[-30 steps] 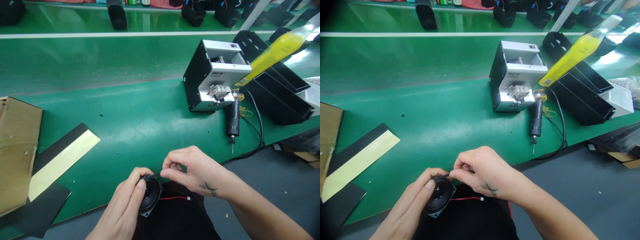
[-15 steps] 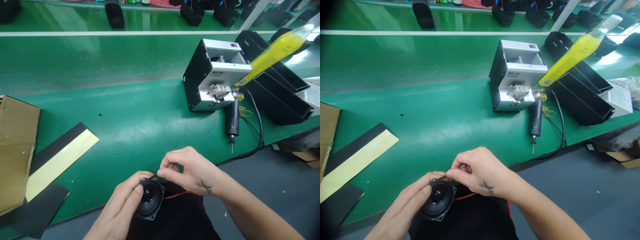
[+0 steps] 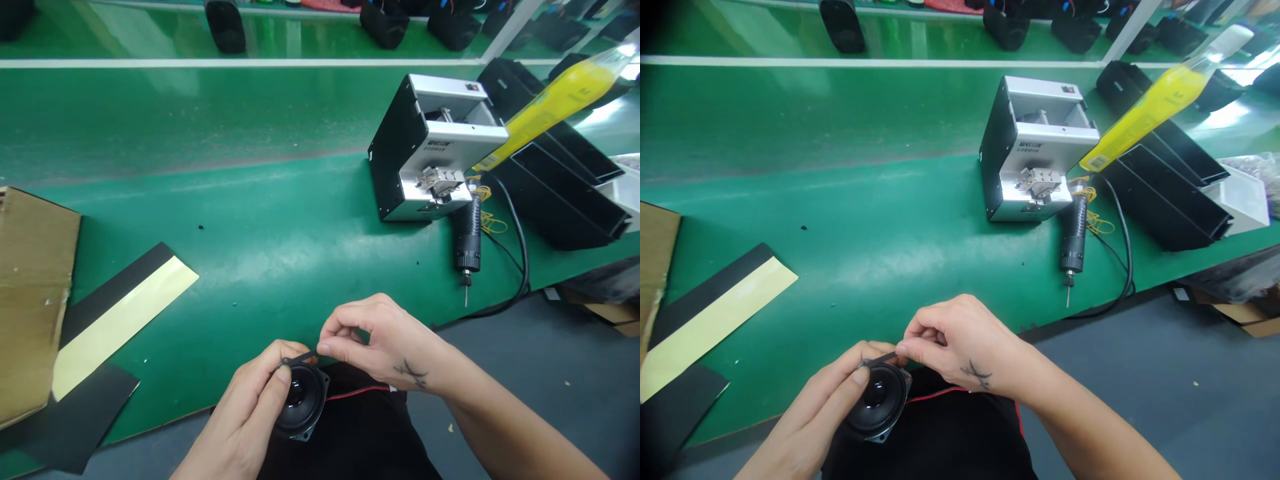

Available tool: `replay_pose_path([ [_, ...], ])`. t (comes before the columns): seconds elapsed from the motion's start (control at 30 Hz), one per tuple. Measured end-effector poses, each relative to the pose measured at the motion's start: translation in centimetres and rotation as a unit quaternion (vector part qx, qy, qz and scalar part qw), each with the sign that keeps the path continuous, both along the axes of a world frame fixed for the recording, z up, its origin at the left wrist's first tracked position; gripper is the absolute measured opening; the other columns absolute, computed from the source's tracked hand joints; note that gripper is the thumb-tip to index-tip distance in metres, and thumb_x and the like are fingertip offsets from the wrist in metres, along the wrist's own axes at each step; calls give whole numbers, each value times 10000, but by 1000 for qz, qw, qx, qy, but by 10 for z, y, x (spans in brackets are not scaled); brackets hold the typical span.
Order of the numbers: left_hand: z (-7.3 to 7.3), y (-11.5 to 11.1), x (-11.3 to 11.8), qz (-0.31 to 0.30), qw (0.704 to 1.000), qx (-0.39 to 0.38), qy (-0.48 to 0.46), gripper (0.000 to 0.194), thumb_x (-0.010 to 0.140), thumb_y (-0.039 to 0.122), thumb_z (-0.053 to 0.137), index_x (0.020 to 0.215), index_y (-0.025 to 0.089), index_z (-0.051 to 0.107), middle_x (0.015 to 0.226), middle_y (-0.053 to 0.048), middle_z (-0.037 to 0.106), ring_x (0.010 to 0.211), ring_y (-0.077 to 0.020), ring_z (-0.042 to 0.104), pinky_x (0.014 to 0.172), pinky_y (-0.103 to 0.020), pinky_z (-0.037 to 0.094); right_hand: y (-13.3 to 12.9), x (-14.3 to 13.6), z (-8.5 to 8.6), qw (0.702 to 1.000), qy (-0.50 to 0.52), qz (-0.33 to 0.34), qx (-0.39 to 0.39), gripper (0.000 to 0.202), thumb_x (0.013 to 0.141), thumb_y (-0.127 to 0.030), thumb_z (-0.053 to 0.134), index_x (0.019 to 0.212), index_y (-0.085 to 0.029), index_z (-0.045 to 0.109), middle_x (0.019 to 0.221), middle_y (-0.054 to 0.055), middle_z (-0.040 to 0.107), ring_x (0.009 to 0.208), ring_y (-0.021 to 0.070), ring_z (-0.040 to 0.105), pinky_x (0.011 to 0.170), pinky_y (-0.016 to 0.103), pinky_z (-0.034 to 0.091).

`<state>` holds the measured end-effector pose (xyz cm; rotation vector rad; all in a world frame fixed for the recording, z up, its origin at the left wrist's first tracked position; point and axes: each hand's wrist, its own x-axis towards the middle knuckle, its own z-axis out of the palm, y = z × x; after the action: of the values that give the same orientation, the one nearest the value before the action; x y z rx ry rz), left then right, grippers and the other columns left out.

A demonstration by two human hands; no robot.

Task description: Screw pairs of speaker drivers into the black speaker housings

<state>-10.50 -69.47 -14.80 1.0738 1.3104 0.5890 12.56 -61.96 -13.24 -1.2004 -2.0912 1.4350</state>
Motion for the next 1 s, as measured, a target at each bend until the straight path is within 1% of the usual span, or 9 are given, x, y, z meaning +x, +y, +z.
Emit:
replay_pose_path([
  [0.2,0,0,2,5,999,10,33,417,1065,597,498,1065,290,780,1209,-40,774,1133,-235,681,1021,-314,537,-3,1,0,1000,-23,1,-2,210,1000,-308,748,826,-189,743,686,-61,668,598,67,530,607,217,400],
  [0.27,2,0,3,10,999,14,38,404,1065,584,503,1057,291,780,1208,-35,778,1114,-229,689,1002,-305,543,-4,0,-2,1000,-31,3,0,215,1005,-310,733,825,-193,733,693,-64,664,609,67,526,623,223,397],
  [0.37,2,1,4,6,999,18,32,401,1071,572,498,1046,276,768,1166,-36,786,1022,-211,691,919,-282,559,-7,0,-6,999,-32,4,-5,226,1013,-320,716,824,-197,722,689,-71,652,609,65,518,632,224,396],
  [0.5,-2,2,2,0,999,43,30,393,1078,560,503,1035,267,762,1089,-33,789,946,-197,698,861,-265,567,-9,-1,-10,1000,-15,-11,-20,224,1005,-314,718,817,-192,719,685,-67,657,608,65,526,626,221,399],
  [0.67,-9,4,-3,-22,997,68,26,419,1090,562,481,1022,254,758,1088,-44,793,981,-208,735,829,-257,586,-10,-3,-8,999,0,-16,-36,220,994,-307,723,811,-183,724,680,-58,664,605,68,538,619,221,399],
  [0.83,-6,3,-1,-12,999,39,31,430,1074,589,493,999,251,749,1108,-51,792,1005,-220,724,841,-275,583,-12,-4,-13,1000,-7,-10,-24,222,1004,-306,716,821,-185,750,682,-55,674,598,72,544,610,225,407],
  [0.9,-5,2,-1,1,999,15,34,458,1062,622,493,1001,243,744,1171,-69,793,1031,-232,722,896,-308,583,-7,2,-12,999,-27,9,-26,185,1018,-330,717,922,-192,794,708,-50,704,610,82,576,625,231,436],
  [0.93,-4,2,-1,6,999,5,34,474,1058,641,490,1023,241,742,1205,-79,792,1056,-242,724,936,-328,579,-2,6,-9,999,-41,21,-30,182,1024,-357,722,1025,-199,813,739,-47,730,633,91,613,652,236,464],
  [1.0,-3,2,-4,19,999,-12,33,501,1056,669,479,1065,237,731,1267,-97,786,1139,-264,722,1021,-364,554,14,17,4,997,-70,24,-17,321,1025,-431,738,1257,-216,791,867,-29,795,754,122,710,759,255,528],
])
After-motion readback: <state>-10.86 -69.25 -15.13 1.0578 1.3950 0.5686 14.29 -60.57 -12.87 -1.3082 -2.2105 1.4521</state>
